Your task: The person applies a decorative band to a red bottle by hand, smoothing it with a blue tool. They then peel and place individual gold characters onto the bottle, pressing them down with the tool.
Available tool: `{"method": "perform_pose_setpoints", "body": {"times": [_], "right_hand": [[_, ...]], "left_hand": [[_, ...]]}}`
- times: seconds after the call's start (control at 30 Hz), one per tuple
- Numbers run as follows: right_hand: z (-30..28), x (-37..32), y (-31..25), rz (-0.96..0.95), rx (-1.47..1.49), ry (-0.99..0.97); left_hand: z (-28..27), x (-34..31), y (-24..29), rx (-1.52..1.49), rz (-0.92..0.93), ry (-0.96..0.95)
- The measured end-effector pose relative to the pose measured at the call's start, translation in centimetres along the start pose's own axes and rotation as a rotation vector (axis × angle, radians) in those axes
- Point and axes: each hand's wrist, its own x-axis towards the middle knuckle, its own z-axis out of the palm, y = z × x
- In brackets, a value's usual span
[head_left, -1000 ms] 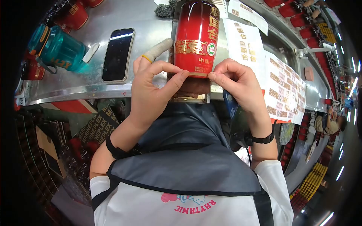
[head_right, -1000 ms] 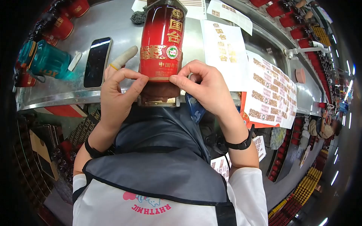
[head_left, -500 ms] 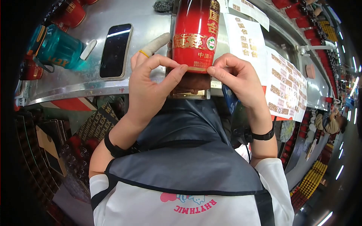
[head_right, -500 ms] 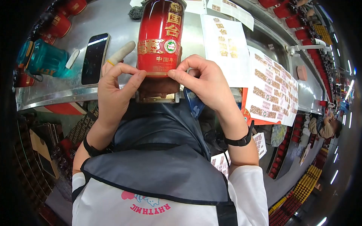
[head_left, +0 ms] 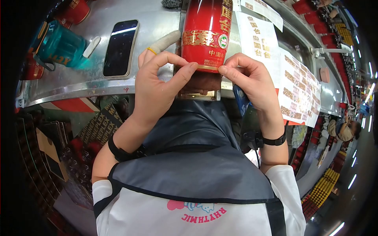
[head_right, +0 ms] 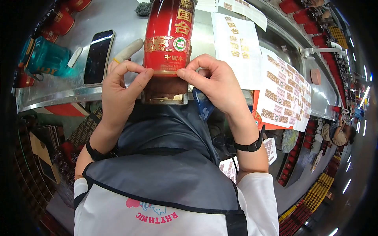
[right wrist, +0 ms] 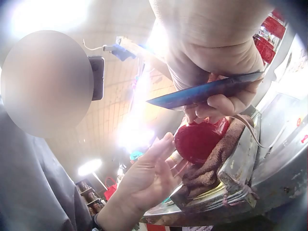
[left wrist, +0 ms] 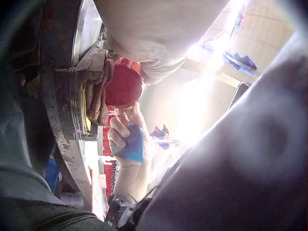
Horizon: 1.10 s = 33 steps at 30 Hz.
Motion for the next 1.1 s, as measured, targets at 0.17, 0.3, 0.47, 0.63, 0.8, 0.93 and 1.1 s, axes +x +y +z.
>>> {"method": "perform_pose_setpoints", "body": {"times": [0.17, 0.3, 0.47, 0.63, 0.8, 0.93, 1.1], "right_hand": [[-0.03, 0.01, -0.04, -0.001, -0.01, -0.007], [0.11, -0.04, -0.26, -0.001, 0.006, -0.001], [0.05, -0.1, -0.33, -0.008, 0.021, -0.001], [-0.09, -0.25, -0.58, -0.002, 0.016, -0.011], [-0.04, -0.3, -0.68, 0.004, 0.018, -0.006], [-0.08, -0.28, -0.65, 0.005, 0.021, -0.012], [-0.11, -0.42, -0.97, 0.009, 0.02, -0.008]], "left_hand": [[0.16, -0.09, 0.06, -0.023, -0.013, 0.021], [-0.1, -0.2, 0.33, -0.016, -0.078, -0.012], [-0.34, -0.24, 0.55, 0.011, -0.024, -0.067], [-0.41, -0.28, 0.44, 0.005, -0.049, -0.082], [-0.4, -0.32, 0.46, -0.018, -0.053, -0.079], [-0.45, -0.35, 0.59, -0.012, -0.056, -0.085], [-0.45, -0.33, 0.44, -0.018, -0.043, -0.084]]}}
